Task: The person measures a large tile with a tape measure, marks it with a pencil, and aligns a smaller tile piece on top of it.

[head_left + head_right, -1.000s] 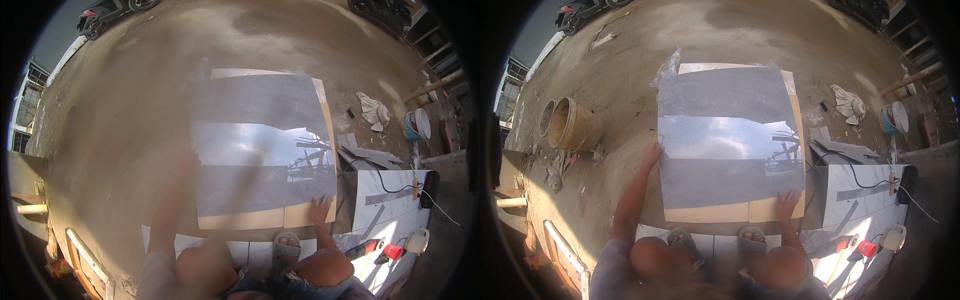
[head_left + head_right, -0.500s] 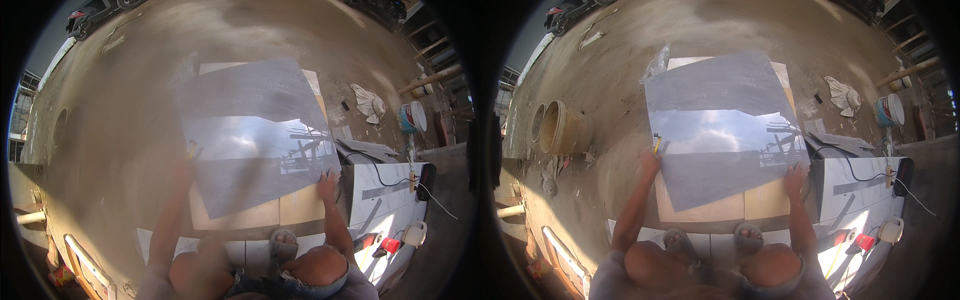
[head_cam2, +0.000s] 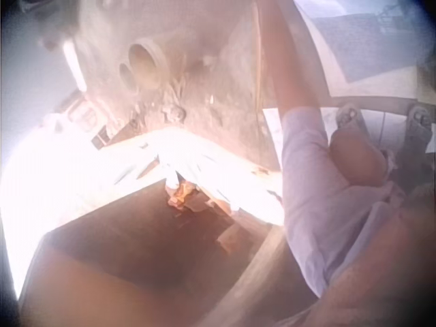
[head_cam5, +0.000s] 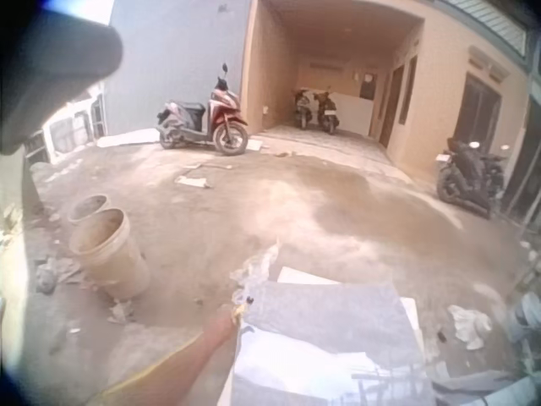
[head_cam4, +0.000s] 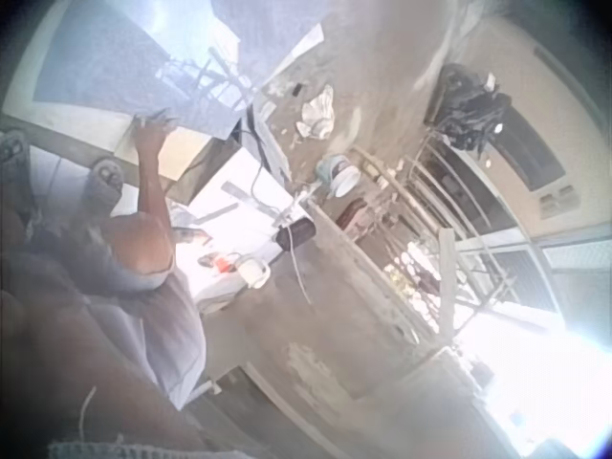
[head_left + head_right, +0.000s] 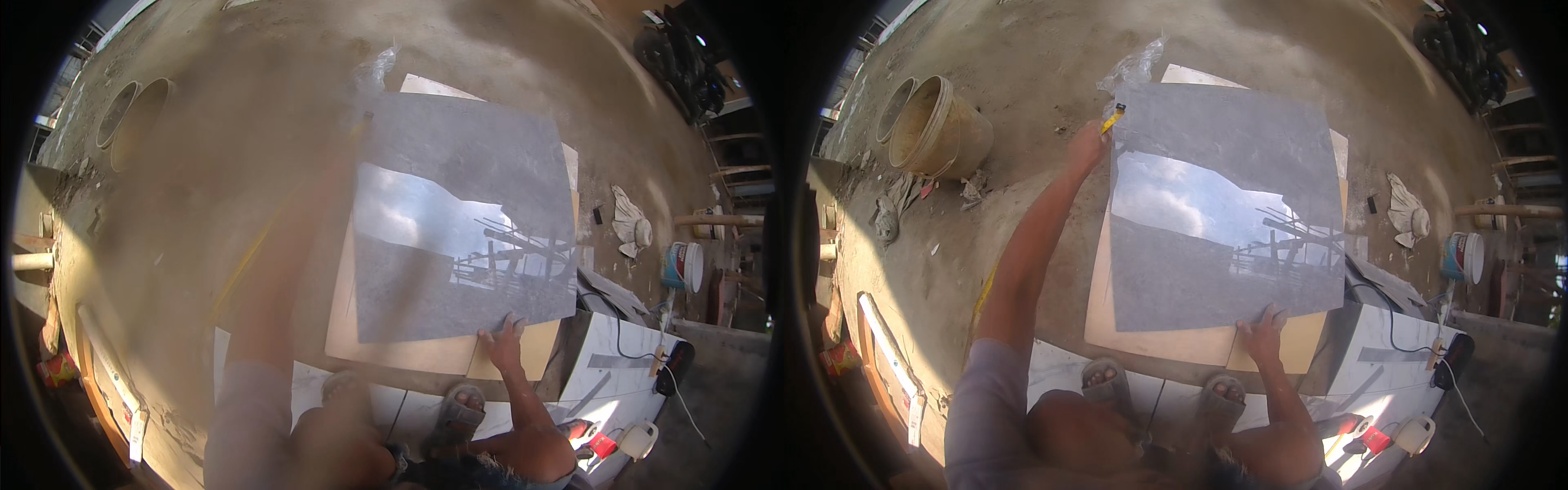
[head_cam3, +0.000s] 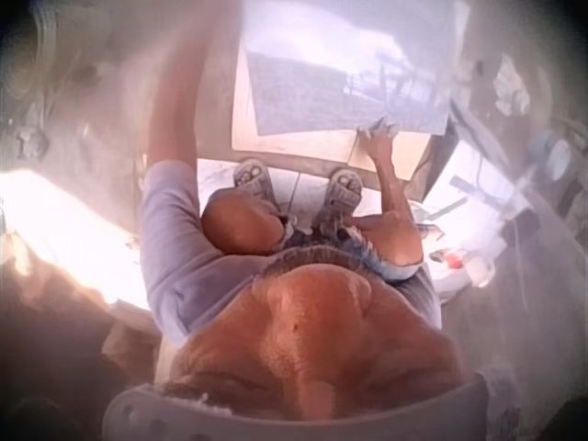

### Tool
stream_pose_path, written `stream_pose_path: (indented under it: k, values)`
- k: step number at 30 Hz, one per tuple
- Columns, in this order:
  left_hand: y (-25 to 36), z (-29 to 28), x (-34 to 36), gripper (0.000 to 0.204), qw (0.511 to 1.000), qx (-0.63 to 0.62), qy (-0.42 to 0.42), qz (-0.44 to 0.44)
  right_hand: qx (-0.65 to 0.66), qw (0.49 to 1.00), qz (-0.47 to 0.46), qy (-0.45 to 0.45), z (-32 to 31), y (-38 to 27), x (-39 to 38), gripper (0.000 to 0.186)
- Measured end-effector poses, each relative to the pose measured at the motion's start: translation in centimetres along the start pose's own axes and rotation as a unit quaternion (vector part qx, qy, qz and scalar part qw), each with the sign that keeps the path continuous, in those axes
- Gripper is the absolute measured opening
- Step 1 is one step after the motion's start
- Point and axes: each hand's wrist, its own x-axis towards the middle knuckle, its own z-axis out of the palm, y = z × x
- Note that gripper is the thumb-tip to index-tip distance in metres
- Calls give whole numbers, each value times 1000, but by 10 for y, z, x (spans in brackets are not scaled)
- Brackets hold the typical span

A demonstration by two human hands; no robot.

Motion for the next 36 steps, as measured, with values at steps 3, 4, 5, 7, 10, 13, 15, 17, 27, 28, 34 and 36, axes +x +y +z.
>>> stream_pose_path:
  k: [3, 4, 5, 7, 10, 13, 15, 17, 27, 28, 34, 36]
  values:
    - [-31, 4, 52, 33, 996, 31, 67, 44, -54, 998, -2, -28, 9, -14, 8, 97]
    - [-20, 11, 66, 33, 997, 20, 59, 55, -57, 997, -1, -42, 3, -13, 9, 100]
    - [-10, 16, 81, 35, 999, 47, 2, 19, -60, 997, 0, -57, 0, -12, 10, 103]
    - [4, 37, 105, 37, 996, 62, -65, -5, -73, 996, 21, -56, -3, -4, 12, 104]
    - [-20, 41, 143, 37, 995, 95, -31, 29, -90, 993, 33, -74, 0, -17, 17, 104]
    - [-5, 66, 159, 35, 994, 85, -58, 38, -103, 990, 65, -74, -4, -9, 18, 104]
    - [-10, 71, 167, 34, 990, 103, -96, 18, -97, 991, 63, -67, -3, -7, 18, 103]
    - [-38, 68, 176, 34, 987, 135, -77, 37, -89, 993, 38, -65, 3, -15, 19, 103]
    - [-57, 75, 183, 30, 967, 235, -53, 89, -167, 982, 55, -64, -2, -14, 12, 101]
    - [-53, 82, 171, 29, 974, 188, -60, 110, -185, 979, 61, -65, -4, -5, 10, 101]
    - [-47, 61, 115, 24, 965, 219, -14, 145, -198, 977, 42, -59, -20, 20, 9, 101]
    - [-29, 49, 87, 23, 960, 246, -24, 132, -182, 982, 23, -46, -25, 35, 7, 103]
